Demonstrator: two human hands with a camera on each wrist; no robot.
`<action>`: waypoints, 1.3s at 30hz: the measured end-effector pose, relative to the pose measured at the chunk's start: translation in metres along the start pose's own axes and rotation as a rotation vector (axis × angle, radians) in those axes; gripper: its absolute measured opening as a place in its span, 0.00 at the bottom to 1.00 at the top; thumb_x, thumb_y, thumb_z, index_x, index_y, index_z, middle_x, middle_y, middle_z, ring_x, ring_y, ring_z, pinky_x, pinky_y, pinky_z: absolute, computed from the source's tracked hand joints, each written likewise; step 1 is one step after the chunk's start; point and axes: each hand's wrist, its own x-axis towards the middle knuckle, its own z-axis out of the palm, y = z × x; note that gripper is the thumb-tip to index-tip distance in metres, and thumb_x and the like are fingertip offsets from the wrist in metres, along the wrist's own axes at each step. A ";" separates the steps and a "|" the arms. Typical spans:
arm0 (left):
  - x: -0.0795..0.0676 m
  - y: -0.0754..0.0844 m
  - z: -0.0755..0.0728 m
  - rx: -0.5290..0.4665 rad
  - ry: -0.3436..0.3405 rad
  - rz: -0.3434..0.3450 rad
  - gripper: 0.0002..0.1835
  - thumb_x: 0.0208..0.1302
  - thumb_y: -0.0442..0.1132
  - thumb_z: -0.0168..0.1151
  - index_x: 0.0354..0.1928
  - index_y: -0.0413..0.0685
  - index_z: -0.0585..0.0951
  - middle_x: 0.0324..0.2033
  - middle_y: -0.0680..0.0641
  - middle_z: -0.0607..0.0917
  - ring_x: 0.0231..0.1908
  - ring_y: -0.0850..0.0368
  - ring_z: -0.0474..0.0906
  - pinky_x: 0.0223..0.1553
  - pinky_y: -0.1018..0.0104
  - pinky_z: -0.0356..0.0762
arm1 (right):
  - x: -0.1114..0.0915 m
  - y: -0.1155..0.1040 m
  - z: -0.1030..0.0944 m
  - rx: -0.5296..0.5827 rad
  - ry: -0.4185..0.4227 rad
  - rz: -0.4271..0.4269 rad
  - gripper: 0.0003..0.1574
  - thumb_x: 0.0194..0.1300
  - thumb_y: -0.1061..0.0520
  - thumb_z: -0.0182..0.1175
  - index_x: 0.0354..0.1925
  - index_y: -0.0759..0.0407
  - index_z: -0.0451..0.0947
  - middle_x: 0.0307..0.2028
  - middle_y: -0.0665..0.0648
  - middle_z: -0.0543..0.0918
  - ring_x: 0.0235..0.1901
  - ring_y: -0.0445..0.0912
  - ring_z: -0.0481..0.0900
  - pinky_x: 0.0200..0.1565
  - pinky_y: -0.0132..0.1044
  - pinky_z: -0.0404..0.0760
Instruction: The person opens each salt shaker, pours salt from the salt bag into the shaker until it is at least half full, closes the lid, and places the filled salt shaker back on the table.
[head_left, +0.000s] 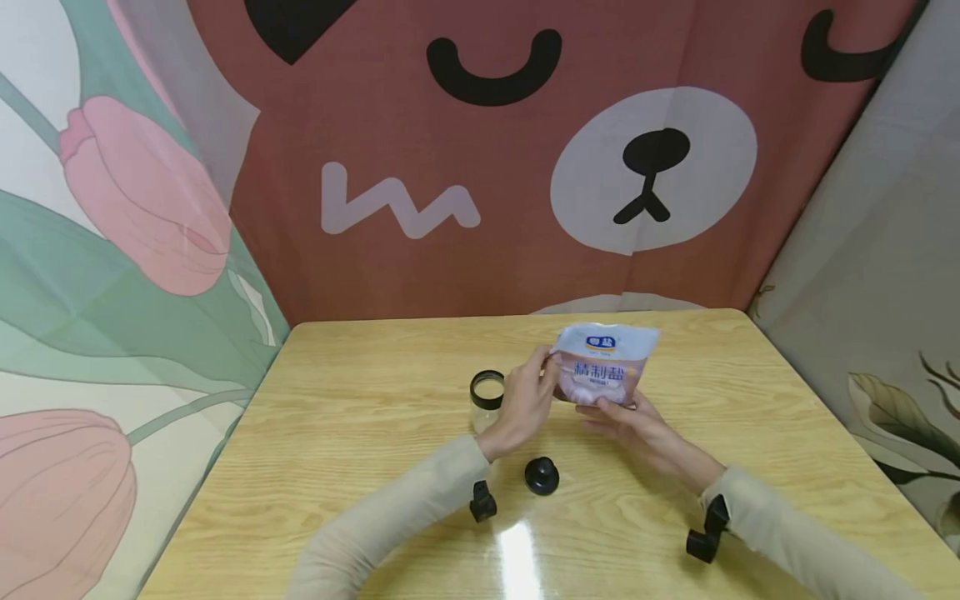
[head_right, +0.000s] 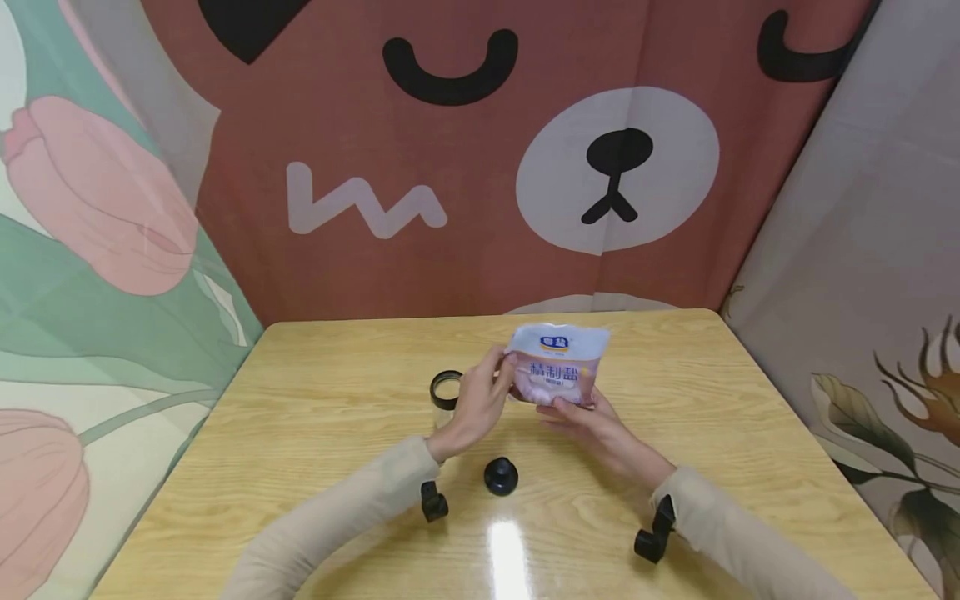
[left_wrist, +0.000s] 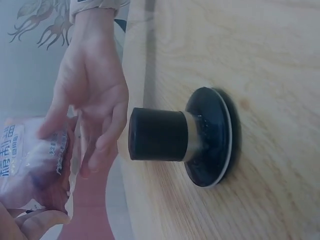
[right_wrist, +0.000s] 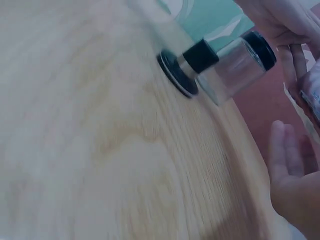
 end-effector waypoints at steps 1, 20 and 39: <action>0.000 0.000 0.000 0.000 0.003 -0.007 0.13 0.69 0.47 0.38 0.44 0.52 0.73 0.33 0.54 0.82 0.30 0.67 0.77 0.22 0.77 0.72 | 0.001 0.001 0.001 0.030 0.002 0.007 0.25 0.68 0.68 0.36 0.61 0.54 0.56 0.54 0.59 0.70 0.55 0.60 0.64 0.57 0.59 0.49; 0.000 0.004 0.000 -0.034 0.064 0.008 0.11 0.70 0.45 0.39 0.41 0.50 0.71 0.27 0.53 0.82 0.25 0.62 0.78 0.21 0.77 0.71 | 0.014 0.007 0.023 0.224 -0.120 -0.006 0.23 0.70 0.58 0.38 0.62 0.55 0.51 0.60 0.62 0.62 0.60 0.62 0.54 0.60 0.54 0.48; -0.007 0.012 -0.003 -0.191 -0.111 -0.022 0.35 0.52 0.46 0.64 0.59 0.50 0.58 0.48 0.50 0.76 0.46 0.61 0.73 0.41 0.65 0.75 | 0.019 -0.017 0.029 0.038 -0.104 -0.099 0.26 0.69 0.57 0.40 0.63 0.58 0.48 0.54 0.60 0.68 0.55 0.55 0.67 0.58 0.53 0.56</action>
